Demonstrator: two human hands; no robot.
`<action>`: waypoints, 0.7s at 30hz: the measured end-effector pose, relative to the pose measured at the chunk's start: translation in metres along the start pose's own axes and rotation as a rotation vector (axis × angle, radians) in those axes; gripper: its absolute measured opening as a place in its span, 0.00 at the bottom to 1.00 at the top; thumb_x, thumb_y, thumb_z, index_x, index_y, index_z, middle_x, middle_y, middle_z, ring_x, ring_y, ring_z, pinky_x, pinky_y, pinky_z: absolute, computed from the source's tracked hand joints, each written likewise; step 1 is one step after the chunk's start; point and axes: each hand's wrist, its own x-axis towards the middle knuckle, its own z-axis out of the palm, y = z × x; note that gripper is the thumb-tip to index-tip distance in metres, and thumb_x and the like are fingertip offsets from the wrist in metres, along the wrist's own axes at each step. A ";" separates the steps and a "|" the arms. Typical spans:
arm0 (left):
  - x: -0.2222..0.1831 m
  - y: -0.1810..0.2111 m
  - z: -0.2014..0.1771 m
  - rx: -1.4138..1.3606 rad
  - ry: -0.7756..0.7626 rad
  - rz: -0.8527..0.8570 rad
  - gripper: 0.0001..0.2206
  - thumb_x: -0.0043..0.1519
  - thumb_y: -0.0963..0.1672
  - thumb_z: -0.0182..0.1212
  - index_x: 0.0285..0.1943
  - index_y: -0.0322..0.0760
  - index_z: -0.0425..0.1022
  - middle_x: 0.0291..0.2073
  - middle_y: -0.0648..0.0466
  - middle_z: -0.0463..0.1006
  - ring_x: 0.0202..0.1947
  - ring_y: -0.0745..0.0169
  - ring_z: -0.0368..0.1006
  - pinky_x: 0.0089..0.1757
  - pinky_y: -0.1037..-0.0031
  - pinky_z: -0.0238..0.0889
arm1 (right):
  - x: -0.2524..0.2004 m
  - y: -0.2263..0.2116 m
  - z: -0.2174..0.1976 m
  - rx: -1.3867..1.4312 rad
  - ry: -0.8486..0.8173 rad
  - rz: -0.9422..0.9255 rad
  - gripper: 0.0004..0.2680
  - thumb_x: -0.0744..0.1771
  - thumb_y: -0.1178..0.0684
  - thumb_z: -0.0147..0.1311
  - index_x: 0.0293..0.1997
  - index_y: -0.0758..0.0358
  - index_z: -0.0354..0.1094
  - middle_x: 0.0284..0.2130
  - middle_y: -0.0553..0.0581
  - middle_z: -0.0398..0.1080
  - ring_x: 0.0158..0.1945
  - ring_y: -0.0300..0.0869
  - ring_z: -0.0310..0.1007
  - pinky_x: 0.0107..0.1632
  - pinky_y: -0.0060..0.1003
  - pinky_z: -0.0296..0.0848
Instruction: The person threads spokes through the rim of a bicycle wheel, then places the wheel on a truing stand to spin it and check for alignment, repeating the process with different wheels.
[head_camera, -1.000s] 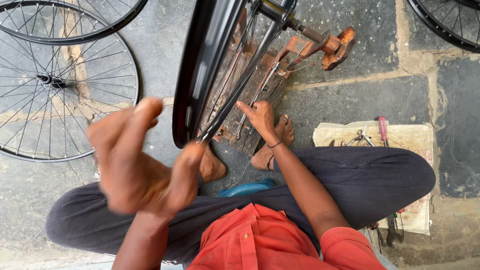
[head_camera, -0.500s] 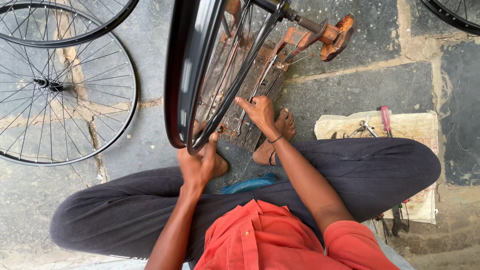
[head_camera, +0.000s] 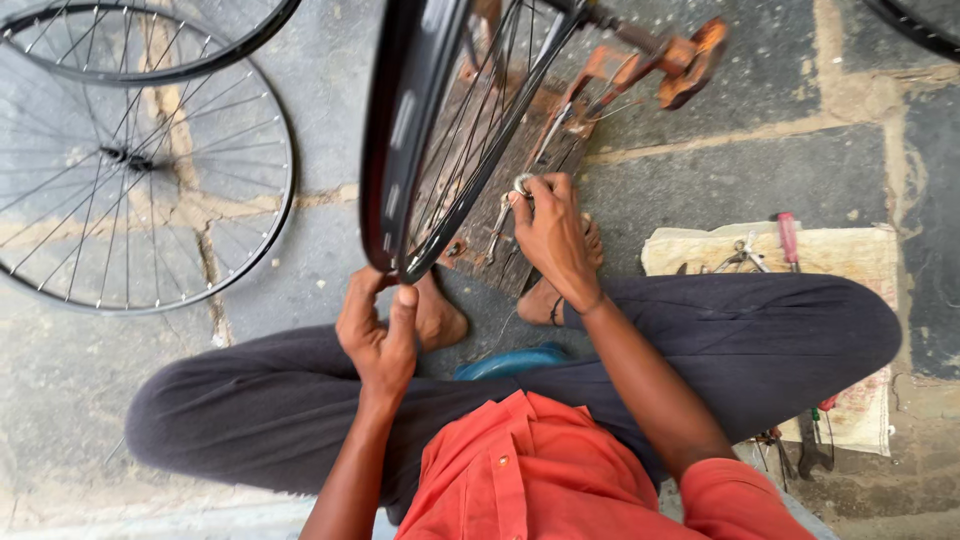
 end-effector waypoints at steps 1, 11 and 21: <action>-0.001 -0.002 0.001 -0.063 0.002 -0.072 0.10 0.69 0.43 0.61 0.55 0.29 0.76 0.44 0.49 0.78 0.47 0.59 0.75 0.51 0.72 0.67 | 0.000 -0.015 -0.012 0.011 -0.007 -0.002 0.11 0.70 0.49 0.57 0.45 0.70 0.72 0.43 0.66 0.67 0.45 0.54 0.70 0.44 0.45 0.71; 0.016 0.015 0.004 0.091 0.031 0.174 0.12 0.67 0.42 0.63 0.55 0.28 0.73 0.45 0.45 0.77 0.46 0.53 0.76 0.49 0.69 0.68 | -0.009 -0.060 -0.057 0.332 -0.125 0.046 0.10 0.69 0.49 0.58 0.44 0.67 0.73 0.44 0.61 0.72 0.42 0.50 0.76 0.43 0.42 0.72; 0.036 0.057 0.009 0.178 0.207 0.327 0.18 0.58 0.37 0.71 0.56 0.26 0.72 0.50 0.41 0.75 0.49 0.49 0.76 0.50 0.65 0.70 | -0.028 -0.006 -0.020 0.361 -0.165 0.220 0.14 0.69 0.45 0.57 0.44 0.71 0.73 0.42 0.64 0.72 0.38 0.48 0.79 0.37 0.40 0.77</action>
